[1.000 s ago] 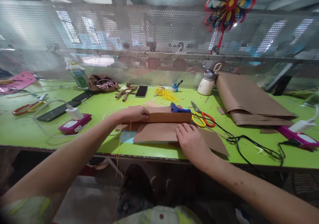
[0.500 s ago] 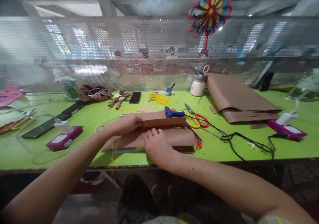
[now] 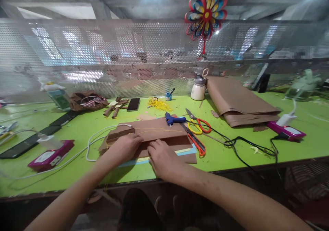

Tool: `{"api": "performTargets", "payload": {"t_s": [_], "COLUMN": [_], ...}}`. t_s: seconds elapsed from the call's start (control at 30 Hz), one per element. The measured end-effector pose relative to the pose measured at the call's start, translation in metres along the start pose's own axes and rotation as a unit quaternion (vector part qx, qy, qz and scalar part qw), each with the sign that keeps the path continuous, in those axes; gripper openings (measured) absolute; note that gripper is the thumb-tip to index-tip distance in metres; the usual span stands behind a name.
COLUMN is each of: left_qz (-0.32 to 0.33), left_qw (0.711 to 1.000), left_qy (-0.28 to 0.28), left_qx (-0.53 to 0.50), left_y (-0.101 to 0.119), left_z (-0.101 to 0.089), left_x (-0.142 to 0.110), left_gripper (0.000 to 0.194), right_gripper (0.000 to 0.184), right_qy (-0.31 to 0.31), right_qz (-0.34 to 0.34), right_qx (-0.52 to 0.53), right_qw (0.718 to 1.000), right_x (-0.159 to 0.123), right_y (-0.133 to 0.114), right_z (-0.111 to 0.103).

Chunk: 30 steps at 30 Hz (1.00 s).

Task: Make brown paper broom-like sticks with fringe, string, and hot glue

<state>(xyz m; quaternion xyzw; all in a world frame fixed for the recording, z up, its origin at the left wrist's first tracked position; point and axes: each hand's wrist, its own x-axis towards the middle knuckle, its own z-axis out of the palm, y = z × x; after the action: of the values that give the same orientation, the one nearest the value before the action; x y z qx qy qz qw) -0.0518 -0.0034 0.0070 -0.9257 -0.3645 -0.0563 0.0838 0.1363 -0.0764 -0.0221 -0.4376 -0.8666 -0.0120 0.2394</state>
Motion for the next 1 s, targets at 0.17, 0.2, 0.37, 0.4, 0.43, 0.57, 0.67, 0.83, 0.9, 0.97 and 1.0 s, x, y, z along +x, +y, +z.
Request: {"api": "performTargets", "payload": {"t_s": [0.17, 0.2, 0.37, 0.4, 0.43, 0.57, 0.67, 0.83, 0.9, 0.97, 1.0], "left_qz": [0.001, 0.002, 0.012, 0.017, 0.020, 0.026, 0.024, 0.024, 0.034, 0.038, 0.039], "left_qw": [1.000, 1.000, 0.999, 0.999, 0.998, 0.999, 1.000, 0.998, 0.995, 0.994, 0.994], "left_qy": [-0.015, -0.016, -0.030, -0.033, -0.035, -0.023, 0.017, 0.066, 0.088, 0.102, 0.105], "left_qx": [0.004, 0.009, 0.034, 0.037, 0.041, 0.034, 0.008, 0.001, 0.010, 0.014, 0.014], "left_y": [0.010, 0.011, 0.021, 0.023, 0.025, 0.031, 0.030, 0.019, 0.015, 0.013, 0.013], "left_z": [0.005, 0.005, 0.002, 0.002, 0.002, 0.004, 0.002, 0.008, 0.014, 0.020, 0.022], "left_x": [-0.006, -0.006, -0.010, -0.011, -0.012, -0.018, -0.022, -0.032, -0.036, -0.039, -0.041], "left_gripper": [0.022, 0.022, 0.021, 0.020, 0.020, 0.020, 0.030, 0.039, 0.036, 0.036, 0.036], "right_gripper": [0.019, 0.020, 0.016, 0.016, 0.018, 0.028, 0.033, 0.033, 0.030, 0.029, 0.029], "right_qy": [0.095, 0.101, -0.004, -0.023, -0.034, -0.012, -0.003, 0.001, 0.000, -0.004, -0.004], "right_qz": [-0.021, -0.014, 0.020, 0.017, 0.010, -0.034, -0.053, -0.035, -0.021, -0.004, 0.003], "right_qx": [0.035, 0.010, -0.090, -0.099, -0.108, -0.121, -0.120, -0.123, -0.128, -0.131, -0.133], "right_qw": [0.995, 0.995, 0.996, 0.995, 0.994, 0.992, 0.991, 0.992, 0.992, 0.991, 0.991], "right_x": [-0.031, -0.031, -0.024, -0.024, -0.026, -0.040, -0.048, -0.054, -0.057, -0.061, -0.063], "right_y": [0.011, 0.019, 0.067, 0.075, 0.081, 0.097, 0.099, 0.098, 0.099, 0.102, 0.103], "right_z": [-0.027, -0.032, -0.034, -0.032, -0.029, -0.023, -0.023, -0.020, -0.020, -0.022, -0.024]}}
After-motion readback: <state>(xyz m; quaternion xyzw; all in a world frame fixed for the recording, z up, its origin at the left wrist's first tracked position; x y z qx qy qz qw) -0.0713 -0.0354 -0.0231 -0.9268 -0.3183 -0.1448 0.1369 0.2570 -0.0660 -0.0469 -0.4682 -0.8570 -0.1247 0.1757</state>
